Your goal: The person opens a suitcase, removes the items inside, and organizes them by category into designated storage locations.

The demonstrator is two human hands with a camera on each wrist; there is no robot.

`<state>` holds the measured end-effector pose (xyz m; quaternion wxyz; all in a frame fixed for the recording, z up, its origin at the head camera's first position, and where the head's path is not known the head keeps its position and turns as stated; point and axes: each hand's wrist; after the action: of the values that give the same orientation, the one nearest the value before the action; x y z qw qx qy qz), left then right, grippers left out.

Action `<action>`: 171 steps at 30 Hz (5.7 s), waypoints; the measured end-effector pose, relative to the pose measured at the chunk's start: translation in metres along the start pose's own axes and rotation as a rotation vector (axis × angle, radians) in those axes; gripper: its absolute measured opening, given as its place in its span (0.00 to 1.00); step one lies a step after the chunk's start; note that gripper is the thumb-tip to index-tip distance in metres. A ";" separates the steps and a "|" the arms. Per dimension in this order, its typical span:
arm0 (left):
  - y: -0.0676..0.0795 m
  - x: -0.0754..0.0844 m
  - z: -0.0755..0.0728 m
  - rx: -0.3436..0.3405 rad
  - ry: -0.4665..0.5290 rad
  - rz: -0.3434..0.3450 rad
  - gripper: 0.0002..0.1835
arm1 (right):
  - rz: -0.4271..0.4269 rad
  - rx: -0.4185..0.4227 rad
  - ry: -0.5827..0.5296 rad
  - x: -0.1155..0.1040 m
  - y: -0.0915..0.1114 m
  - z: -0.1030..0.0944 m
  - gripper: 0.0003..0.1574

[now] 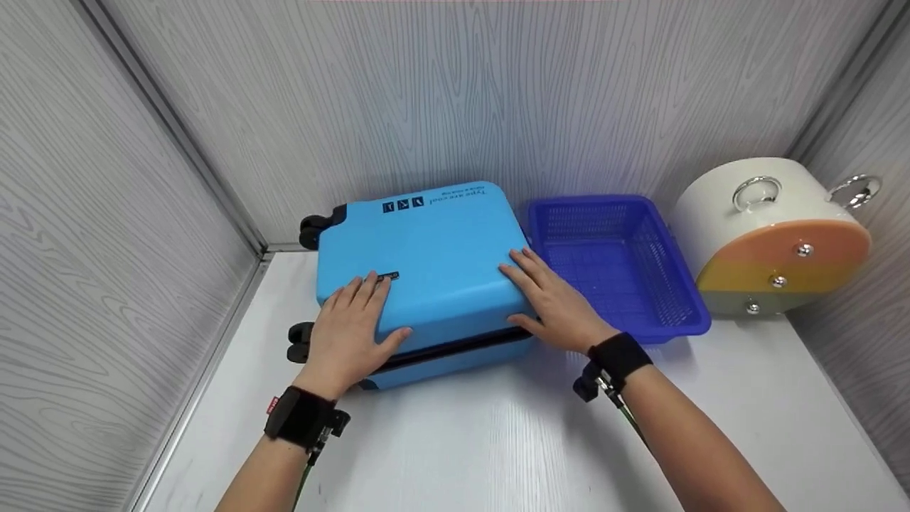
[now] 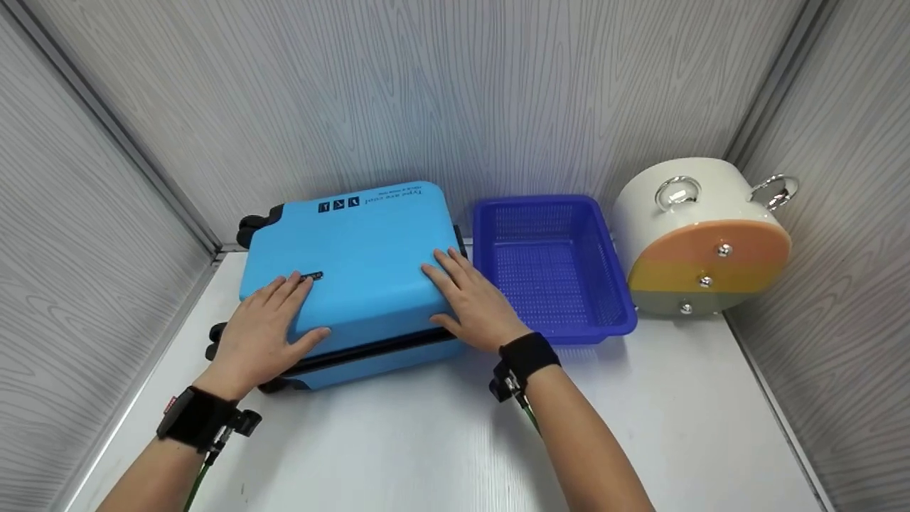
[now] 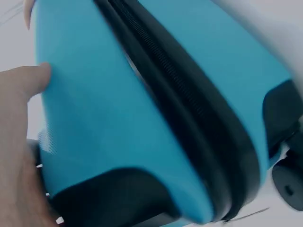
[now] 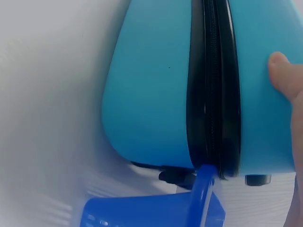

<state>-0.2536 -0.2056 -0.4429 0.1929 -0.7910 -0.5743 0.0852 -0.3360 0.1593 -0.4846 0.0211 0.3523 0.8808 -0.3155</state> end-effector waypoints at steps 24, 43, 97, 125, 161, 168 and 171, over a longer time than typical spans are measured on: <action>-0.006 -0.084 -0.031 -0.077 0.347 -0.058 0.30 | 0.150 0.003 0.114 0.004 -0.007 0.000 0.53; 0.005 -0.102 -0.010 -0.050 0.386 -0.109 0.29 | -0.054 -0.022 0.257 -0.096 0.004 0.048 0.56; 0.019 0.096 0.105 0.463 0.259 0.220 0.12 | 0.259 -0.223 -0.225 -0.021 -0.033 -0.047 0.45; 0.015 0.140 0.113 -0.042 0.505 -0.159 0.17 | 0.214 -0.203 -0.131 -0.030 -0.034 -0.048 0.47; 0.054 0.037 0.103 0.126 0.216 -0.145 0.13 | 0.223 -0.186 -0.152 -0.027 -0.028 -0.042 0.44; 0.060 0.010 0.099 0.143 0.211 -0.228 0.13 | 0.218 -0.178 -0.152 -0.026 -0.027 -0.042 0.44; 0.062 -0.001 0.097 0.162 0.195 -0.237 0.14 | 0.217 -0.180 -0.151 -0.026 -0.027 -0.042 0.44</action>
<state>-0.2343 -0.2034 -0.5565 0.3194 -0.7043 -0.6332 0.0308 -0.3257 0.1521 -0.4298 0.1527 0.4175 0.8581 -0.2568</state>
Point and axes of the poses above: each hand's wrist, its own y-axis away from the middle knuckle, its own z-axis out of the palm, x = y × z, and after that the axes turned 10 degrees about x, right-handed
